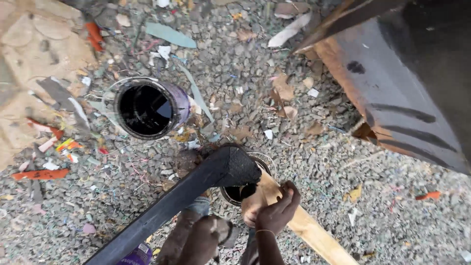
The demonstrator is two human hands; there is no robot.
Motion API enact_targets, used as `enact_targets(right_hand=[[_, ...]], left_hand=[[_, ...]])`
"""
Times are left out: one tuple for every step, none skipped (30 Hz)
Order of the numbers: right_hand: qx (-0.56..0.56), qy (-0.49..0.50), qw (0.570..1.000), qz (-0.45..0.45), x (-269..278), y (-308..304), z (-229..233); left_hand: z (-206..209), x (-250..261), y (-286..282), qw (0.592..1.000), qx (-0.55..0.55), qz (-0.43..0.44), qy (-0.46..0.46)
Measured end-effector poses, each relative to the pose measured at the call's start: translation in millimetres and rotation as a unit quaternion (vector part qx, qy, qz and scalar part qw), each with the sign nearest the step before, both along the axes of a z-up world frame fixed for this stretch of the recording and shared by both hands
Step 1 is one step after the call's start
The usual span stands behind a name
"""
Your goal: Applying black stain to a wooden frame using a rag
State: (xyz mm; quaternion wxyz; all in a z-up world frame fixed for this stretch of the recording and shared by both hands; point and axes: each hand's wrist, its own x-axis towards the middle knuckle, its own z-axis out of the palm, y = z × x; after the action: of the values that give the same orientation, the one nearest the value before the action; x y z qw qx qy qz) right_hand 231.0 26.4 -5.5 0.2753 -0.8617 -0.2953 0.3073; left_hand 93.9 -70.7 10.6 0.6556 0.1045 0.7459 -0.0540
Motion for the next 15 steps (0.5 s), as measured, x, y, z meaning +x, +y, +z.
enact_targets(right_hand=[[-0.004, -0.007, 1.0, 0.001, -2, -2, -1], [-0.004, -0.013, 1.0, -0.002, -3, -2, -4], [0.004, -0.009, 0.999, 0.03, -4, -2, -8], [0.008, -0.01, 0.998, 0.063, 1, -2, -7], [0.005, -0.021, 0.998, 0.06, 9, -8, -1], [-0.003, -0.015, 0.998, 0.053, 6, -7, -3], [-0.01, -0.01, 0.999, 0.046, 2, -6, -5], [0.0, -0.013, 0.999, 0.043, 2, -4, -8], [0.002, -0.015, 0.999, 0.04, 2, -3, -12], [-0.008, -0.019, 0.999, 0.035, 3, -13, -11], [-0.008, -0.025, 0.999, 0.029, 6, -9, -13], [-0.002, -0.04, 0.998, 0.051, 6, -11, -14], [0.004, -0.054, 0.996, 0.073, 6, -12, -16], [0.0, -0.052, 0.996, 0.071, 1, -13, -14], [-0.001, -0.045, 0.996, 0.071, -2, -13, -11]], left_hand=[[0, -1, -14, 0.989, 0.015, 0.084, 0.122], [14, -24, 9, 0.99, 0.015, 0.081, 0.117], [27, -47, 33, 0.966, 0.099, 0.137, 0.196], [43, -65, 56, 0.927, 0.177, 0.192, 0.268], [27, -84, 63, 0.931, 0.173, 0.19, 0.259], [8, -111, 75, 0.891, 0.279, 0.072, 0.352], [-11, -140, 88, 0.818, 0.374, -0.05, 0.433], [-31, -162, 106, 0.816, 0.384, -0.046, 0.431], [-52, -183, 126, 0.814, 0.399, -0.082, 0.415], [-71, -202, 137, 0.815, 0.406, -0.123, 0.394], [-93, -209, 158, 0.817, 0.409, -0.125, 0.387], [-110, -221, 171, 0.854, 0.338, -0.166, 0.36], [-128, -233, 183, 0.883, 0.263, -0.205, 0.331], [-143, -241, 181, 0.882, 0.261, -0.209, 0.331], [-158, -249, 179, 0.883, 0.248, -0.219, 0.334]])
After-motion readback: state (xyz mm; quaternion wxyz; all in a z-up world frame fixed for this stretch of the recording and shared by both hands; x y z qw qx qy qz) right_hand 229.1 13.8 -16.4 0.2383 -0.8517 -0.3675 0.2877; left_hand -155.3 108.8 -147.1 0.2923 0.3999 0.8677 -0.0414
